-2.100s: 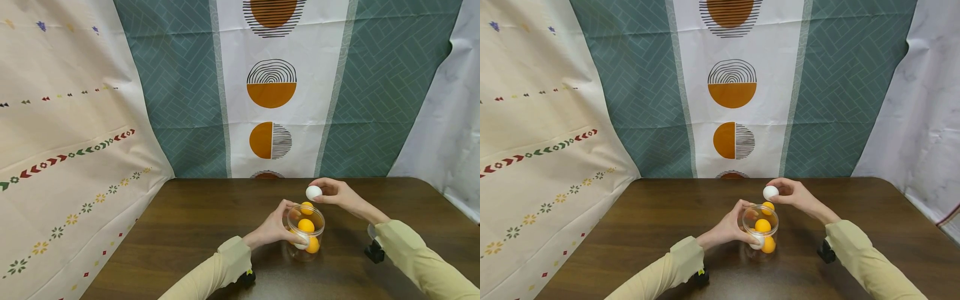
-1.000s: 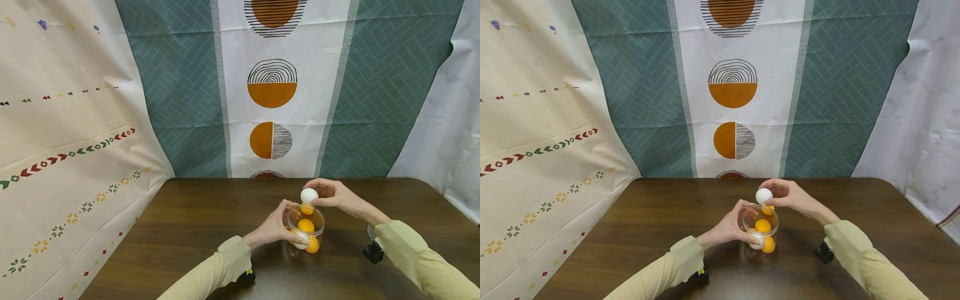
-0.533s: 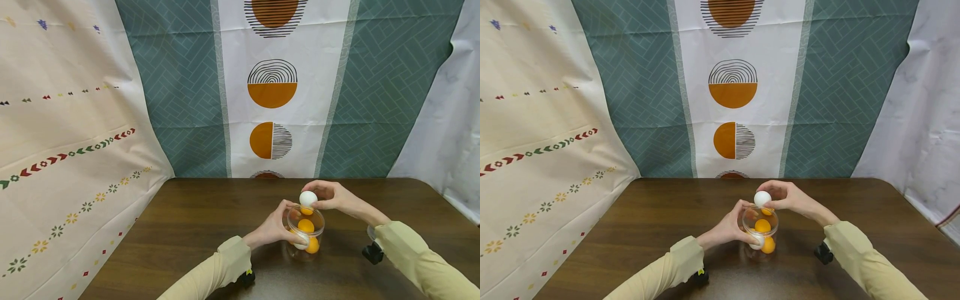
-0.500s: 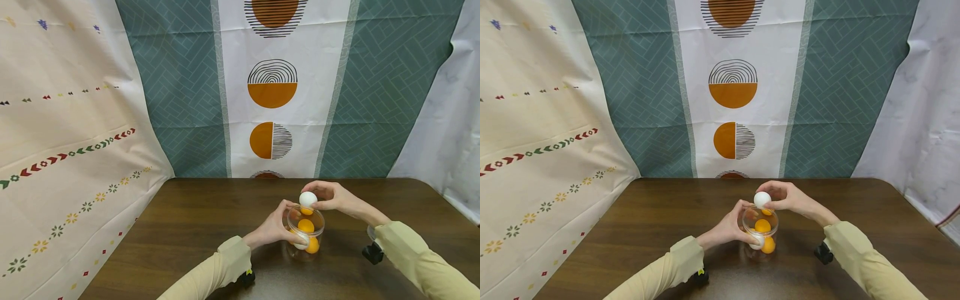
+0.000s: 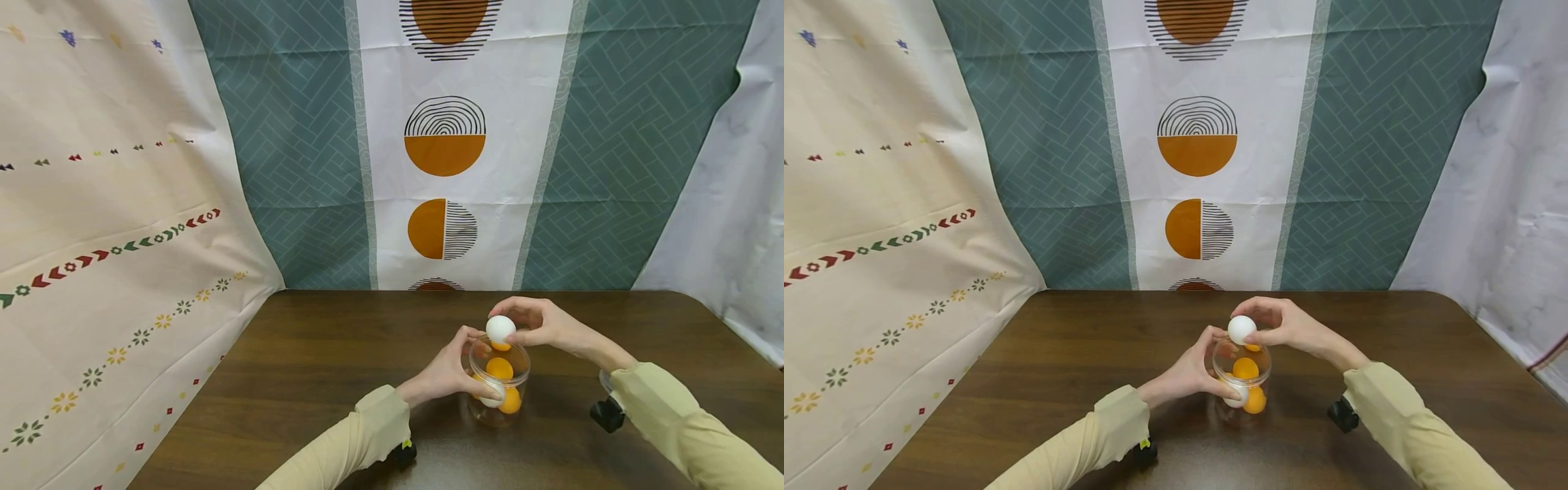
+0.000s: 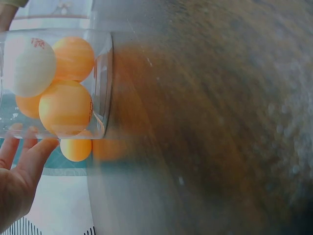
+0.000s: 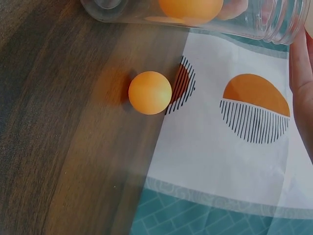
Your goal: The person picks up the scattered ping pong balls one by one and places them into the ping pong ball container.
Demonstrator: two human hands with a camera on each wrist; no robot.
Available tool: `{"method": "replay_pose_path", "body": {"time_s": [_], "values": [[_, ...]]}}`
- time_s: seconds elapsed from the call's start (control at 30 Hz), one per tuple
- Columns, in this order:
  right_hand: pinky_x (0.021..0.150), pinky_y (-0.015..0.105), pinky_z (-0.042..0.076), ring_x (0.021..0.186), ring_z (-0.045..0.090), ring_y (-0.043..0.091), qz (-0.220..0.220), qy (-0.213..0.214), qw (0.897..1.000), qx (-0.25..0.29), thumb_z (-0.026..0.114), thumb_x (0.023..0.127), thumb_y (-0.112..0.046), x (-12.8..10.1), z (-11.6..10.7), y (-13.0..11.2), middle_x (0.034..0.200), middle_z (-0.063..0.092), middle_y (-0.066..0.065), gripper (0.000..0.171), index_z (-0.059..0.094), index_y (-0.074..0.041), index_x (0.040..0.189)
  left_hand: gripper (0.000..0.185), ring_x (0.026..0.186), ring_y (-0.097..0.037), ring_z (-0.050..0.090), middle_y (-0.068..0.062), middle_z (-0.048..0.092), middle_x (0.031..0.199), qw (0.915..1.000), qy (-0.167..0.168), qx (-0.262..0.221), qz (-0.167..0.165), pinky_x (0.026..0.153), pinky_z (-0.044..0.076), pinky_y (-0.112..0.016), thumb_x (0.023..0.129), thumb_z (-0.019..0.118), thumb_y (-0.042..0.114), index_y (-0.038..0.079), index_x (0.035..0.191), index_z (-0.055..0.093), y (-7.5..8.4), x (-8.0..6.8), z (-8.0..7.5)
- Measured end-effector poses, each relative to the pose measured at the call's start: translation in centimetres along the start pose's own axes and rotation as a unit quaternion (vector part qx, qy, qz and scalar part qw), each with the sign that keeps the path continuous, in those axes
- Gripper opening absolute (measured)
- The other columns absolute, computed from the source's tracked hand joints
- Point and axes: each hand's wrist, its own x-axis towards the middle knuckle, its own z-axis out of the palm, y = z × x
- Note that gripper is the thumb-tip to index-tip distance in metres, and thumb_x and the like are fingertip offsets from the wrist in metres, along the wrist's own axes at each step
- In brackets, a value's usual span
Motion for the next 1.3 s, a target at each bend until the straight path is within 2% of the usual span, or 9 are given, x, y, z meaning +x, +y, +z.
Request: {"method": "replay_pose_path", "body": {"time_s": [0.3, 0.63, 0.83, 1.13, 1.3], "values": [[0.078, 0.040, 0.046, 0.092, 0.052, 0.032, -0.022, -0.016, 0.999, 0.020, 0.057, 0.083, 0.007, 0.10, 0.15, -0.17, 0.110, 0.051, 0.024, 0.034, 0.047, 0.009, 0.116, 0.069, 0.101, -0.012, 0.044, 0.006, 0.044, 0.114, 0.9999, 0.008, 0.008, -0.005, 0.071, 0.046, -0.030, 0.067, 0.081, 0.013, 0.026, 0.118, 0.036, 0.05, -0.03, 0.12], [0.080, 0.041, 0.045, 0.101, 0.049, 0.038, -0.040, -0.006, 0.999, 0.016, 0.057, 0.083, 0.008, 0.04, 0.01, 0.01, 0.110, 0.046, 0.032, 0.036, 0.045, 0.011, 0.117, 0.070, 0.098, -0.014, 0.044, 0.005, 0.045, 0.113, 0.9999, 0.003, 0.015, -0.002, 0.069, 0.047, -0.028, 0.068, 0.080, 0.013, 0.015, 0.122, 0.035, -0.07, 0.04, 0.05], [0.080, 0.040, 0.045, 0.101, 0.050, 0.034, -0.030, 0.004, 0.999, 0.011, 0.057, 0.083, 0.008, -0.11, -0.06, 0.15, 0.111, 0.049, 0.026, 0.036, 0.047, 0.007, 0.118, 0.071, 0.096, -0.012, 0.044, 0.004, 0.046, 0.113, 0.9999, 0.004, 0.013, -0.004, 0.068, 0.048, -0.028, 0.067, 0.080, 0.012, 0.014, 0.122, 0.035, -0.01, 0.06, 0.10], [0.080, 0.040, 0.045, 0.101, 0.048, 0.042, -0.028, 0.011, 1.000, -0.002, 0.057, 0.084, 0.007, -0.14, -0.25, 0.17, 0.111, 0.050, 0.025, 0.035, 0.048, 0.006, 0.118, 0.071, 0.099, -0.018, 0.043, 0.005, 0.045, 0.114, 0.9998, 0.008, 0.017, -0.006, 0.068, 0.048, -0.028, 0.068, 0.080, 0.012, 0.013, 0.122, 0.035, 0.12, -0.01, 0.15], [0.079, 0.039, 0.046, 0.099, 0.051, 0.038, -0.017, 0.036, 0.999, -0.021, 0.057, 0.085, 0.004, -0.27, -0.54, 0.21, 0.110, 0.053, 0.022, 0.034, 0.048, 0.007, 0.117, 0.071, 0.098, -0.017, 0.043, 0.006, 0.044, 0.114, 0.9998, 0.008, 0.019, -0.005, 0.068, 0.047, -0.028, 0.067, 0.080, 0.012, 0.012, 0.122, 0.035, 0.08, -0.02, 0.12]]}}
